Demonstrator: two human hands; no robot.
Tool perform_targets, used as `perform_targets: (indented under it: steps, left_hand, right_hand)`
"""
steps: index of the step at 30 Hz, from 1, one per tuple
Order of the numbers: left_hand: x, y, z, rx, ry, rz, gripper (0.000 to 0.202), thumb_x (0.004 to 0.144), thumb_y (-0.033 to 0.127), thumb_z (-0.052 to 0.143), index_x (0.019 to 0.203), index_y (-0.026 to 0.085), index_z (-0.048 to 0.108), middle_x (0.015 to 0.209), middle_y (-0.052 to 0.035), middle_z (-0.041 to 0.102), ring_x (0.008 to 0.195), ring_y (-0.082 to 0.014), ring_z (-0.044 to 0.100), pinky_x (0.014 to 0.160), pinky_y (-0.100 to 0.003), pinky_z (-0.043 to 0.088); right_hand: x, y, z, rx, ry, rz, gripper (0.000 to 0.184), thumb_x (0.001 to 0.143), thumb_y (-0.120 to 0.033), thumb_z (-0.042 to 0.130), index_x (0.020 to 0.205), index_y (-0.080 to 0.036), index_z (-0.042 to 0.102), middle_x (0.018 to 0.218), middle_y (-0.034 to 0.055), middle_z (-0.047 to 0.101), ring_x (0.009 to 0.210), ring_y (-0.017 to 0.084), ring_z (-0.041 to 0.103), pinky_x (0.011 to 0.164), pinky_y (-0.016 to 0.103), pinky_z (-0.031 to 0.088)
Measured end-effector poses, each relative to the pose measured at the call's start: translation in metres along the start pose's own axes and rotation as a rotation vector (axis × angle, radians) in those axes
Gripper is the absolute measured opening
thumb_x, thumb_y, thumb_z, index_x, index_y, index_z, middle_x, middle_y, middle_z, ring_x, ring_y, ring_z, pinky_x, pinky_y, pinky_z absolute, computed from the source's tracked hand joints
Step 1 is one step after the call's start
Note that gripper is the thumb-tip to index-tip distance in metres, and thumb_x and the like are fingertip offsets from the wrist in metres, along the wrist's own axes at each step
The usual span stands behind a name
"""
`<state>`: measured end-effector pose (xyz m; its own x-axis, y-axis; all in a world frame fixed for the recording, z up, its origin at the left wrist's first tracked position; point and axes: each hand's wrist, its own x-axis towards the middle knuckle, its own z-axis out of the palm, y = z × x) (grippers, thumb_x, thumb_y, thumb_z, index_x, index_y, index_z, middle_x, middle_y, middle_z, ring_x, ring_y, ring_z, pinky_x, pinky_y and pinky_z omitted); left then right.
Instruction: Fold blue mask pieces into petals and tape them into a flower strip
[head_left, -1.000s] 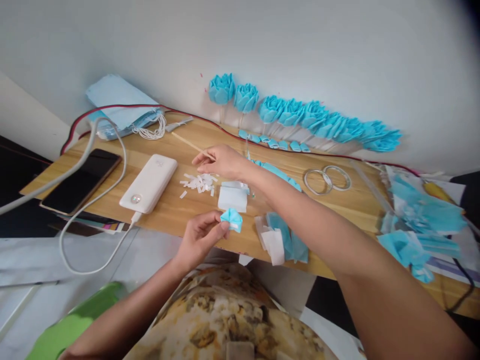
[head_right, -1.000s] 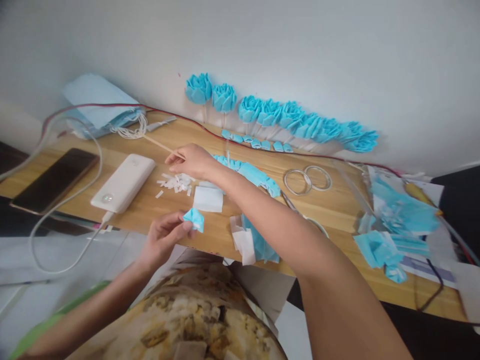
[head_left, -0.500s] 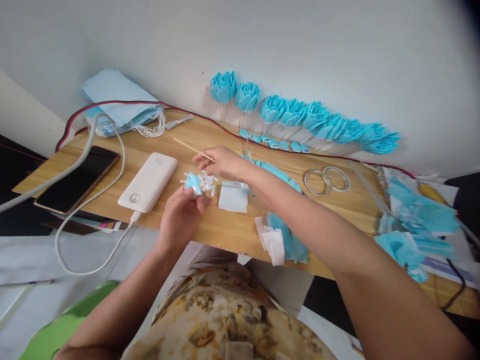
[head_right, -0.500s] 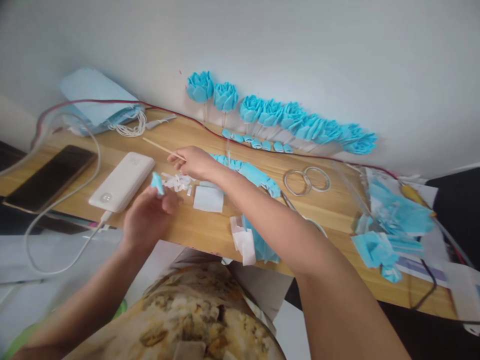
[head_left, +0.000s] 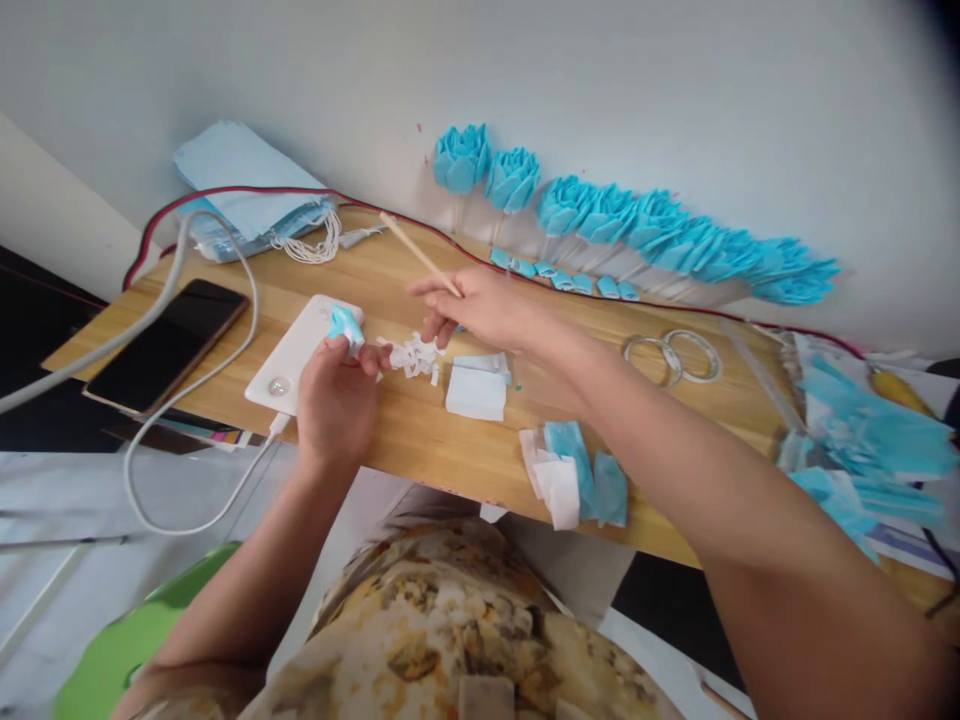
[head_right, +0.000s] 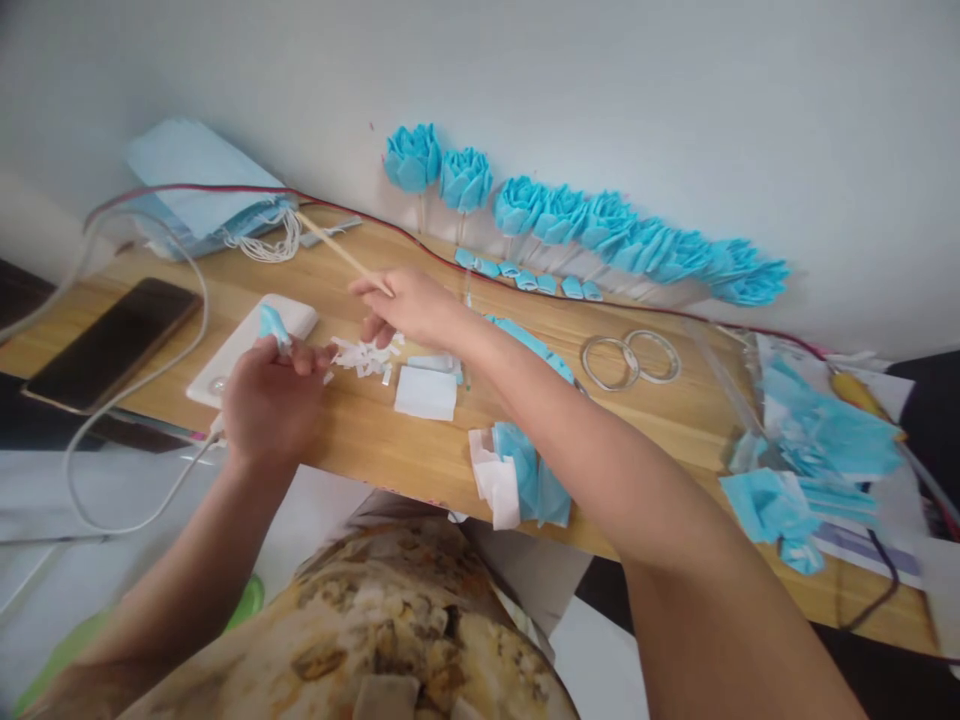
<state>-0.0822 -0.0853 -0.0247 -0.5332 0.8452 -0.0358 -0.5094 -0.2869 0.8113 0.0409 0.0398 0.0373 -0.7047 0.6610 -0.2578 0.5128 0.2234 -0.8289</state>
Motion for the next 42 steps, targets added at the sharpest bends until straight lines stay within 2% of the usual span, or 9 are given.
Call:
perform_targets:
  steps: [6,10,13,15,19,27,31,36,42]
  left_hand:
    - [-0.02,-0.006,-0.006,0.285,-0.207,0.044,0.023,0.086,0.035,0.069,0.069,0.02,0.067,0.065,-0.0009,0.064,0.069,-0.0177,0.061,0.085,-0.034,0.05]
    - [-0.032,-0.008,0.001,0.623,-0.571,0.099,0.018,0.089,0.032,0.066,0.078,0.018,0.07,0.084,-0.0047,0.073,0.08,-0.0204,0.067,0.078,-0.031,0.05]
    - [-0.035,-0.012,0.012,0.79,-0.846,0.261,0.015,0.093,0.023,0.058,0.084,0.017,0.068,0.106,-0.0101,0.074,0.101,-0.0234,0.069,0.089,-0.035,0.052]
    - [-0.035,-0.018,0.018,0.906,-0.92,0.369,0.015,0.093,0.021,0.055,0.083,0.017,0.066,0.119,-0.0131,0.071,0.115,-0.0263,0.065,0.097,-0.04,0.051]
    - [-0.034,-0.03,0.022,1.08,-0.949,0.482,0.018,0.094,0.019,0.053,0.08,0.016,0.064,0.13,-0.0167,0.066,0.126,-0.0313,0.059,0.102,-0.048,0.051]
    - [-0.032,-0.037,0.022,1.155,-0.948,0.559,0.023,0.092,0.015,0.053,0.071,0.016,0.06,0.119,-0.0166,0.07,0.117,-0.031,0.064,0.1,-0.051,0.053]
    - [-0.031,-0.041,0.02,1.142,-0.943,0.595,0.021,0.091,0.013,0.053,0.071,0.016,0.06,0.113,-0.0155,0.071,0.118,-0.0309,0.065,0.101,-0.051,0.053]
    - [-0.031,-0.045,0.017,1.129,-0.949,0.601,0.02,0.091,0.013,0.054,0.071,0.016,0.06,0.112,-0.0154,0.072,0.119,-0.032,0.064,0.102,-0.053,0.051]
    - [-0.032,-0.035,0.019,1.018,-0.92,0.568,0.016,0.091,0.015,0.056,0.076,0.015,0.062,0.124,-0.0159,0.068,0.12,-0.0299,0.062,0.101,-0.048,0.05]
  right_hand:
    - [-0.002,0.024,-0.018,-0.359,0.062,-0.082,0.033,0.083,-0.015,0.065,0.115,-0.018,0.07,0.083,-0.0001,0.077,0.076,0.014,0.069,0.068,0.022,0.045]
    - [-0.021,0.044,-0.038,-0.376,0.01,-0.046,0.03,0.082,-0.011,0.061,0.109,-0.017,0.07,0.081,0.0001,0.076,0.074,0.014,0.07,0.065,0.021,0.044]
    - [-0.04,0.054,-0.042,-0.461,-0.023,-0.07,0.031,0.082,-0.009,0.06,0.11,-0.019,0.071,0.087,0.0002,0.077,0.079,0.015,0.07,0.067,0.021,0.043]
    - [-0.05,0.058,-0.041,-0.536,-0.003,-0.091,0.032,0.084,-0.011,0.06,0.112,-0.02,0.071,0.095,0.0008,0.078,0.086,0.016,0.07,0.07,0.022,0.043]
    - [-0.06,0.065,-0.036,-0.637,0.051,-0.088,0.035,0.087,-0.014,0.059,0.118,-0.026,0.069,0.104,-0.0006,0.078,0.093,0.018,0.07,0.07,0.024,0.042]
    - [-0.059,0.077,-0.026,-0.778,0.101,-0.133,0.039,0.09,-0.019,0.06,0.128,-0.027,0.064,0.117,0.0029,0.075,0.1,0.021,0.07,0.071,0.027,0.043]
    - [-0.057,0.077,-0.026,-0.823,0.126,-0.145,0.042,0.09,-0.018,0.057,0.13,-0.028,0.063,0.108,0.0029,0.077,0.092,0.02,0.069,0.068,0.027,0.041]
    - [-0.052,0.08,-0.037,-0.562,0.187,-0.059,0.037,0.085,-0.016,0.059,0.121,-0.024,0.068,0.096,0.0013,0.078,0.083,0.018,0.069,0.069,0.026,0.043]
    - [-0.054,0.076,-0.053,-0.123,0.229,-0.138,0.044,0.079,-0.02,0.065,0.124,-0.018,0.064,0.087,0.0014,0.075,0.075,0.016,0.067,0.072,0.028,0.049]
